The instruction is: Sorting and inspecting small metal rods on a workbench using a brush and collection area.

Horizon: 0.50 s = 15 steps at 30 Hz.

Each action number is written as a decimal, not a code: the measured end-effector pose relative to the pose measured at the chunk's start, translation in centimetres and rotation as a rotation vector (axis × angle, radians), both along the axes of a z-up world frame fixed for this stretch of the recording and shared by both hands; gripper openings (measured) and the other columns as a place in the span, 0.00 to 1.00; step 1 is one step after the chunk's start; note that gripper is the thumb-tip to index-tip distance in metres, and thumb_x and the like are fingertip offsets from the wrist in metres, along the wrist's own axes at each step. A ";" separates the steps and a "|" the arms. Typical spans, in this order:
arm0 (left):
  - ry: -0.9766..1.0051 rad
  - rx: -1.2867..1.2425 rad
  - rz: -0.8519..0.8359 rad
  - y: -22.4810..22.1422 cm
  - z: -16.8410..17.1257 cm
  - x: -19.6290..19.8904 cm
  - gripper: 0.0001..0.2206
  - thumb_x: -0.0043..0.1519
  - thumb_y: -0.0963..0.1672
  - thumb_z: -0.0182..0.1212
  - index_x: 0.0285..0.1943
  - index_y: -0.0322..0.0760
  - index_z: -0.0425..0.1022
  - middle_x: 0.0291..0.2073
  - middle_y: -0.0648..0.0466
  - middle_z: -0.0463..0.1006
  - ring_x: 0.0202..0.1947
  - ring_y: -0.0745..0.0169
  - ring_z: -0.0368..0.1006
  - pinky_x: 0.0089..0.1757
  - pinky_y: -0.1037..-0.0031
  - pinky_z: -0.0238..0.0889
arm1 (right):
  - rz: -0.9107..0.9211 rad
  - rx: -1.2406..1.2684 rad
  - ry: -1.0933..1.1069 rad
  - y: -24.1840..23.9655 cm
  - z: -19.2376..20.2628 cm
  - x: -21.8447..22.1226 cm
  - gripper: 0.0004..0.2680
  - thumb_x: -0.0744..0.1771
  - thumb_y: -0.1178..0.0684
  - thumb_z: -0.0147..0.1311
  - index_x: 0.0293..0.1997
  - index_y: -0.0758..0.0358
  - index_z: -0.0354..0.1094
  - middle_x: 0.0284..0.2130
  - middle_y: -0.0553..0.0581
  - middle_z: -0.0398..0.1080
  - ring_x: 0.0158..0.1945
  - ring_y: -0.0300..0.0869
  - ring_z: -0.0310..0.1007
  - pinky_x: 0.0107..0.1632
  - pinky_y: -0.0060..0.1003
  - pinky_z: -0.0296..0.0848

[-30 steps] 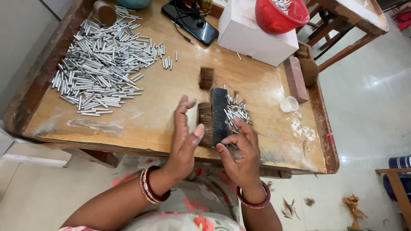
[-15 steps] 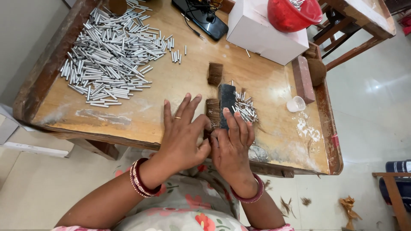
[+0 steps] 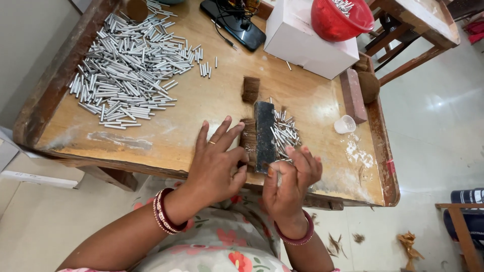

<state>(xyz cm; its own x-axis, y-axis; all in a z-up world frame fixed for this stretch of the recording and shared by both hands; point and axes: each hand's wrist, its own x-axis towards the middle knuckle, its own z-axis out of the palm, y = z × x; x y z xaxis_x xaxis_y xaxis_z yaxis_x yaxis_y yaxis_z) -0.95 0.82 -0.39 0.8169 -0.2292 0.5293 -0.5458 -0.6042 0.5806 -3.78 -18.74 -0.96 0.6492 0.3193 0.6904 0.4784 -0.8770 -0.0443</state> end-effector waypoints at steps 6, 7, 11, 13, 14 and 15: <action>0.147 -0.430 -0.244 -0.7 2.0 -2.2 0.07 0.58 0.45 0.61 0.36 0.35 0.74 0.40 0.40 0.76 0.44 0.38 0.73 0.42 0.56 0.66 | -0.020 -0.048 -0.215 -1.0 -0.5 -1.8 0.05 0.71 0.51 0.51 0.41 0.59 0.69 0.61 0.58 0.63 0.72 0.51 0.51 0.76 0.56 0.41; 0.176 -0.440 -0.286 -1.2 1.8 -2.4 0.07 0.62 0.44 0.59 0.35 0.34 0.73 0.34 0.42 0.75 0.37 0.39 0.73 0.37 0.57 0.65 | -0.017 -0.052 -0.237 -1.1 -0.6 -1.8 0.05 0.71 0.51 0.51 0.41 0.58 0.69 0.62 0.57 0.62 0.73 0.51 0.51 0.76 0.56 0.41; 0.039 -0.454 -0.327 -2.0 1.7 -2.7 0.07 0.67 0.41 0.56 0.35 0.32 0.68 0.26 0.43 0.70 0.30 0.37 0.70 0.32 0.56 0.61 | 0.033 0.023 -0.158 -0.9 0.9 -1.9 0.07 0.71 0.50 0.52 0.44 0.58 0.74 0.66 0.60 0.60 0.76 0.52 0.47 0.78 0.54 0.40; 0.024 -0.465 -0.332 -2.1 1.6 -2.8 0.06 0.66 0.40 0.56 0.35 0.32 0.68 0.26 0.43 0.70 0.29 0.37 0.70 0.31 0.56 0.62 | 0.059 0.055 -0.104 -1.1 1.4 -1.8 0.07 0.71 0.49 0.52 0.44 0.58 0.75 0.68 0.61 0.59 0.77 0.53 0.46 0.78 0.54 0.39; 0.012 -0.475 -0.338 -2.2 1.6 -2.8 0.06 0.65 0.39 0.57 0.36 0.32 0.68 0.26 0.43 0.70 0.29 0.37 0.70 0.31 0.56 0.62 | 0.084 0.088 -0.048 -1.1 1.7 -1.9 0.07 0.71 0.49 0.53 0.44 0.58 0.77 0.69 0.62 0.59 0.78 0.54 0.45 0.78 0.53 0.39; 0.010 -0.473 -0.342 -2.3 1.4 -2.9 0.06 0.65 0.39 0.57 0.36 0.32 0.68 0.26 0.43 0.70 0.29 0.37 0.70 0.31 0.56 0.62 | 0.081 0.089 -0.051 -1.3 1.7 -2.0 0.07 0.71 0.49 0.53 0.44 0.58 0.77 0.69 0.62 0.59 0.78 0.54 0.45 0.78 0.53 0.39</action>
